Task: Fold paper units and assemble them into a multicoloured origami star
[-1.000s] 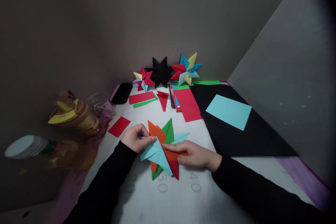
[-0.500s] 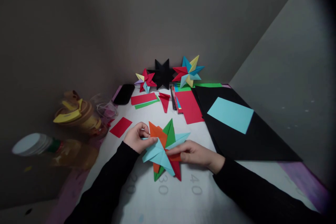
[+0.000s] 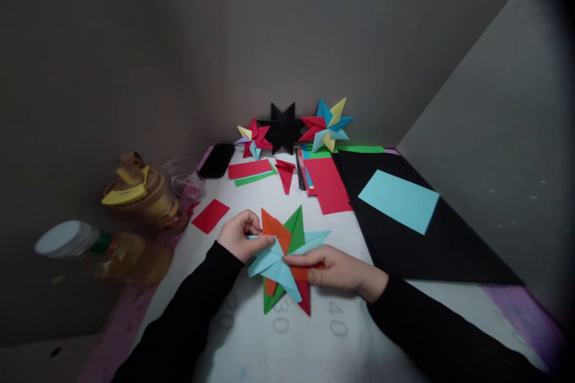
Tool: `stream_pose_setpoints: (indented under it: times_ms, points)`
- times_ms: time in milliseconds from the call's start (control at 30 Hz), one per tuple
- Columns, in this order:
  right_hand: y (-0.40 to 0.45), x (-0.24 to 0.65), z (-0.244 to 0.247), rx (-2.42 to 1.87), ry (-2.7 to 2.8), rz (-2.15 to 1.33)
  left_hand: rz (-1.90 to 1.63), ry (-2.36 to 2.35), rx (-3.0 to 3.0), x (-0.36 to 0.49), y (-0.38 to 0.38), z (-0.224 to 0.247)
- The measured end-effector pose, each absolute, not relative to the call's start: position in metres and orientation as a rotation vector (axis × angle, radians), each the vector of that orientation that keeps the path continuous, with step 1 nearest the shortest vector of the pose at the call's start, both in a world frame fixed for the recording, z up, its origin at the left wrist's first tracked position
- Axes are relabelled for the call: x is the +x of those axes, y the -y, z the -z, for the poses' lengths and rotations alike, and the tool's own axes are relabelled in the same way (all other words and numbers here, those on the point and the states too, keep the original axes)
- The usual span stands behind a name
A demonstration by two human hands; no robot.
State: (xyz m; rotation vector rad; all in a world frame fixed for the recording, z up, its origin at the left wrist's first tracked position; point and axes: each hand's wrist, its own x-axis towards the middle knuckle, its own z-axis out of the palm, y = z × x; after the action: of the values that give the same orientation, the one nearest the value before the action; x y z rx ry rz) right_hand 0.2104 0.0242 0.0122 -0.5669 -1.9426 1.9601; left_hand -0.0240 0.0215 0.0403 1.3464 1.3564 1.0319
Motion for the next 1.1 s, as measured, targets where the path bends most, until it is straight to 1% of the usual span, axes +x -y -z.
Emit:
stream_pose_setpoints:
  times_ms: [300,500,567,767,933,1100]
  points:
    - [-0.021,0.208,-0.011,-0.627,1.913,-1.946,-0.886,-1.306,1.331,-0.032,-0.027,-0.039]
    - [-0.024,0.211,-0.006,-0.678,1.88,-1.927,-1.043,-1.273,1.332,-0.039,-0.03,-0.039]
    - [-0.025,0.211,-0.005,-0.678,1.849,-1.931,-1.045,-1.327,1.441,-0.044,-0.031,-0.042]
    - [-0.027,0.211,-0.005,-0.658,1.784,-1.924,-1.012,-1.411,2.127,-0.059,-0.032,-0.058]
    - [-0.026,0.211,-0.006,-0.646,1.814,-1.907,-0.914,-1.363,2.242,-0.061,-0.031,-0.058]
    - [-0.025,0.21,-0.007,-0.671,1.824,-1.911,-0.911,-1.33,2.322,-0.057,-0.031,-0.053]
